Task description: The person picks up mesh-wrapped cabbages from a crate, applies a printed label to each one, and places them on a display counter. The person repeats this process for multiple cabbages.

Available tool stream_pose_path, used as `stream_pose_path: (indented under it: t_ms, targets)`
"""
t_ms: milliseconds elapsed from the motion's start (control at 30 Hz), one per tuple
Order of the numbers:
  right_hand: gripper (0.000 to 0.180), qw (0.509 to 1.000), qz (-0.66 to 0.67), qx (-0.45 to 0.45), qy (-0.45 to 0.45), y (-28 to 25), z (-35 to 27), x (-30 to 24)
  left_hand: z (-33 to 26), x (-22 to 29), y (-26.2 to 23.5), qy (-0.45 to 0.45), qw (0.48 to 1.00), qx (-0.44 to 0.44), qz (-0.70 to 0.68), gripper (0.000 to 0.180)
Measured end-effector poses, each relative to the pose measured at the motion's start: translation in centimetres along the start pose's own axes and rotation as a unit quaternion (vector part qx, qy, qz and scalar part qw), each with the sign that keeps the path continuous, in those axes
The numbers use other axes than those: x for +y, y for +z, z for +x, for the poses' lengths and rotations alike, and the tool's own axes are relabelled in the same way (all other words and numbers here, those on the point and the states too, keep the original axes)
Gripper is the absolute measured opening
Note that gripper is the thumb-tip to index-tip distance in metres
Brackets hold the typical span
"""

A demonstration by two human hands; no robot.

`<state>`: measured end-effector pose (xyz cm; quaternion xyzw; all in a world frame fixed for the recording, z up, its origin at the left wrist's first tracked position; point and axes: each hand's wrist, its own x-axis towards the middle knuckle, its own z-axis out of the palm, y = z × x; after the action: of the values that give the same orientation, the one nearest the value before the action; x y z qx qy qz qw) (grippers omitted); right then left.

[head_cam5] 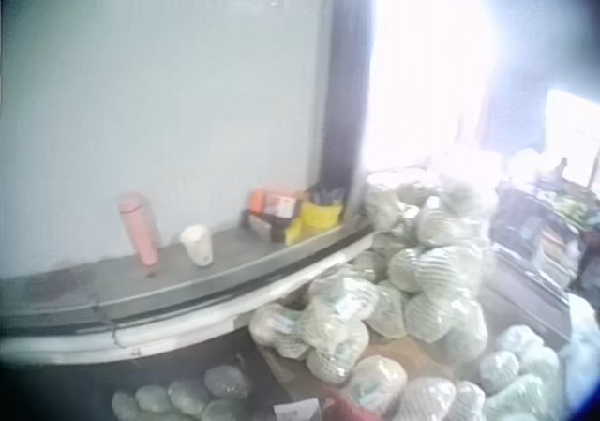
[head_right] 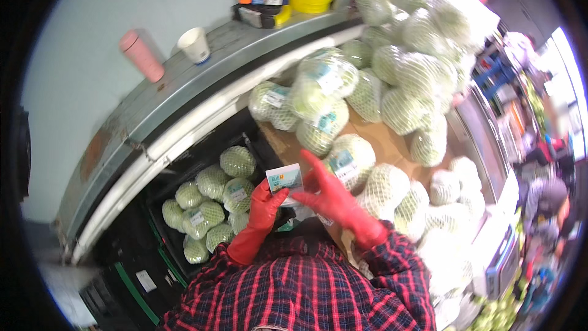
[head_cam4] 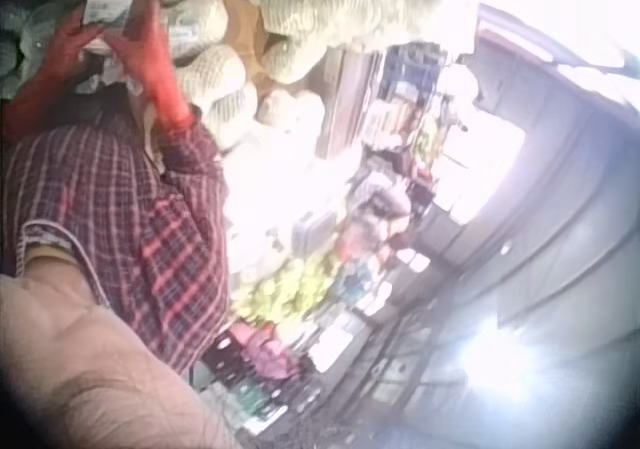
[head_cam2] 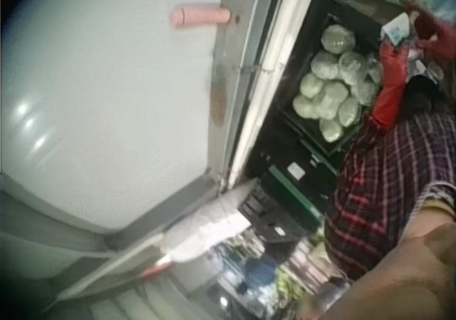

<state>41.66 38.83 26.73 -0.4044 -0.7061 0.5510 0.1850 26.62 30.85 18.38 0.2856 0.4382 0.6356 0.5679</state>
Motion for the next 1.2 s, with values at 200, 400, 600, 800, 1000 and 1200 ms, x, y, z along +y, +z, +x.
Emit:
stream_pose_path:
  t_ms: [200, 400, 600, 800, 1000, 1200]
  targets:
    - [0.083, 0.979, -0.139, 0.081, -0.125, 4.8, -5.0, 1.9, 0.8, 1.5, -1.9, -0.264, 0.910, -0.188, -0.260, 0.046]
    - [0.072, 0.922, -0.299, 0.219, -0.108, 7.5, -9.7, 3.5, -0.8, -1.9, -2.0, -0.260, 0.958, -0.082, -0.090, 0.027]
    - [0.026, 0.845, -0.456, 0.216, -0.178, 9.4, -10.7, 5.4, -2.7, -2.7, -0.2, -0.252, 0.961, -0.114, -0.006, 0.020]
    - [0.025, 0.856, -0.454, 0.161, -0.189, 9.6, -13.6, 7.0, -2.5, -4.5, 0.1, -0.189, 0.982, -0.020, -0.017, 0.019]
    - [0.010, 0.861, -0.103, 0.498, -0.012, 2.0, -15.1, 6.8, 1.7, -4.0, -5.5, -0.125, 0.980, 0.071, -0.135, 0.029]
    - [0.048, 0.704, -0.490, 0.453, 0.243, -5.5, -13.5, 10.6, -2.1, -1.2, -1.2, -0.150, 0.982, -0.068, -0.096, 0.032]
